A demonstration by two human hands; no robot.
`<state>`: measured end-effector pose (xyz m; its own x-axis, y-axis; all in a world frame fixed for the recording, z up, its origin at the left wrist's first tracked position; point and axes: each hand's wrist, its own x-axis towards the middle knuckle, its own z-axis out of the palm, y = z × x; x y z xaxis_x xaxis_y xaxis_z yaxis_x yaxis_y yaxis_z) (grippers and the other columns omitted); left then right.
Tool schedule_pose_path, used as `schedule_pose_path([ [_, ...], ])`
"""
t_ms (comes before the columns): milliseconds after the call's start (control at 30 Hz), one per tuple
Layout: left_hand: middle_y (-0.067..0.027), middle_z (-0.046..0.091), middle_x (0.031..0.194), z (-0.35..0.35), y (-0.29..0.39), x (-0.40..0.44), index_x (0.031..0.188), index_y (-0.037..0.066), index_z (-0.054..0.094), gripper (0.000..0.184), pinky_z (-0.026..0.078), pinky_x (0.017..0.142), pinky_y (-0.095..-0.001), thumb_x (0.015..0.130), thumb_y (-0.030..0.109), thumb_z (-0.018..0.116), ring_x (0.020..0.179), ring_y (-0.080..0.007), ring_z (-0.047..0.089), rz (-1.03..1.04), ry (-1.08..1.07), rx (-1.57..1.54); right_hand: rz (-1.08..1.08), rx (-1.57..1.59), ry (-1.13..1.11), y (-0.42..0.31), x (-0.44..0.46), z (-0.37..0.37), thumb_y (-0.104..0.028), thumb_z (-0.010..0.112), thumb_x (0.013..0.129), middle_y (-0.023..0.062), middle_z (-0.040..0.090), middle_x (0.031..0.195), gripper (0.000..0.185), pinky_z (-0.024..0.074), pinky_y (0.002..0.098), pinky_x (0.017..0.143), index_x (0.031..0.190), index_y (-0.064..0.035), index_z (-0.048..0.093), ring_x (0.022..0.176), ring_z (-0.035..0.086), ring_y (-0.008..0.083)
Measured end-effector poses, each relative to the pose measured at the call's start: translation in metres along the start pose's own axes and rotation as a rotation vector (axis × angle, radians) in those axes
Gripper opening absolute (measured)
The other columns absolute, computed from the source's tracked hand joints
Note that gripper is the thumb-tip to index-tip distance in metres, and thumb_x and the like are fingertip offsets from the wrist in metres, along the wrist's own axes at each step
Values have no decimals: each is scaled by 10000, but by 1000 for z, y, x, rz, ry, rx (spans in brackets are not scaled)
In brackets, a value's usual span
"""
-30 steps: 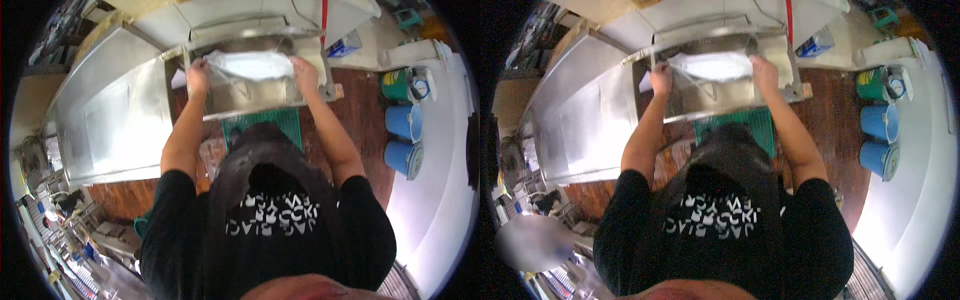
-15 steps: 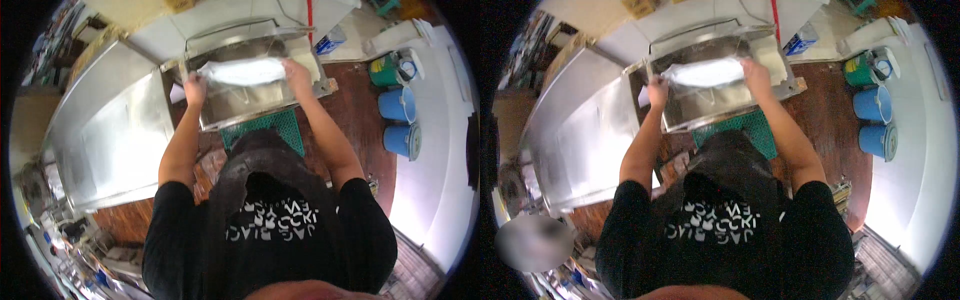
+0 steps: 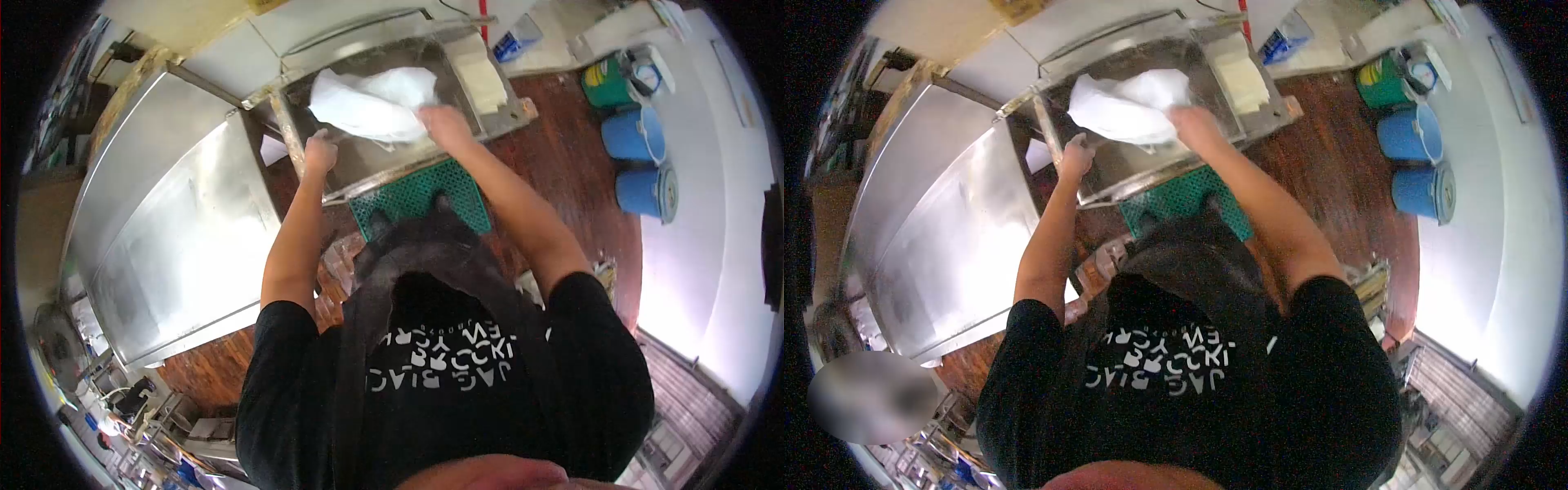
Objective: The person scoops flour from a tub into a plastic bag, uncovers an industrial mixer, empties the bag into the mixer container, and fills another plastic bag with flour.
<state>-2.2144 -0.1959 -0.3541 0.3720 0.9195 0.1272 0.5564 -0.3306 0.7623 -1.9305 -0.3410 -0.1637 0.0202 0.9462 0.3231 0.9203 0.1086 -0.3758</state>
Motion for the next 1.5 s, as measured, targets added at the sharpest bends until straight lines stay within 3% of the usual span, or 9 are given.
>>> schedule_pose_path([
  [233, -149, 625, 838, 28, 171, -90, 1071, -57, 562, 518, 532, 463, -317, 950, 440, 482, 576, -189, 633, -810, -245, -872, 38, -76, -264, 39, -58, 27, -126, 617, 759, 98, 660, 792, 115, 459, 401, 766, 855, -141, 679, 819, 638, 273],
  [400, -233, 489, 1289, 70, 255, -65, 1360, -47, 348, 815, 552, 799, -459, 942, 651, 302, 978, -304, 629, -1160, -381, -1146, -230, 158, -229, 45, -53, -51, -122, 619, 744, 19, 664, 821, 142, 408, 377, 876, 839, -193, 699, 863, 629, 214],
  [500, -158, 553, 1272, 130, 256, -42, 1300, -12, 452, 574, 508, 908, -481, 988, 462, 371, 1060, -311, 602, -770, -402, -1518, -325, 246, -584, 77, -79, -107, -124, 616, 745, 45, 638, 1035, 151, 274, 489, 1095, 844, -175, 719, 1220, 486, 200],
  [700, -182, 557, 1265, 207, 363, 14, 1322, -32, 457, 460, 496, 932, -480, 964, 254, 425, 1144, -345, 557, -704, 24, -1477, 15, 283, -207, 271, -188, -186, -165, 583, 829, 93, 562, 1276, 216, 362, 475, 1033, 1027, -166, 669, 1192, 502, 290],
  [767, -181, 539, 1290, 237, 339, 33, 1335, -28, 451, 461, 492, 939, -489, 956, 235, 435, 1157, -337, 550, -419, 4, -642, 288, 311, -329, 343, -231, -215, -184, 591, 833, 112, 566, 1257, 243, 402, 450, 1000, 1063, -151, 663, 1172, 512, 316],
  [1000, -188, 506, 1300, 361, 339, 155, 1327, -53, 401, 504, 514, 909, -465, 885, 147, 535, 1129, -324, 561, -64, 24, -229, 755, 351, -367, 532, -305, -318, -260, 608, 875, 152, 644, 1124, 356, 467, 432, 922, 1186, -85, 605, 1076, 590, 340],
  [1067, -201, 501, 1293, 395, 515, 148, 1350, -17, 345, 564, 517, 915, -454, 838, 53, 571, 1110, -332, 558, -378, 210, -770, 861, 414, -345, 579, -321, -333, -260, 598, 884, 159, 642, 1138, 361, 474, 424, 918, 1187, -64, 599, 1079, 592, 342],
  [1267, -182, 509, 1277, 595, 598, 266, 1320, -4, 381, 508, 520, 902, -441, 845, -1, 563, 1101, -318, 554, -229, -97, -800, 1204, 310, -80, 754, -498, -307, -179, 554, 856, 176, 639, 1146, 337, 478, 415, 925, 1153, -32, 615, 1080, 588, 358],
  [1500, -155, 548, 1216, 874, 807, 349, 1276, -75, 404, 510, 481, 900, -346, 801, -12, 578, 1074, -260, 560, -210, -341, -604, 1094, -188, -772, 753, -757, -306, -113, 577, 777, 156, 670, 842, 148, 508, 421, 691, 852, -29, 673, 804, 647, 304],
])
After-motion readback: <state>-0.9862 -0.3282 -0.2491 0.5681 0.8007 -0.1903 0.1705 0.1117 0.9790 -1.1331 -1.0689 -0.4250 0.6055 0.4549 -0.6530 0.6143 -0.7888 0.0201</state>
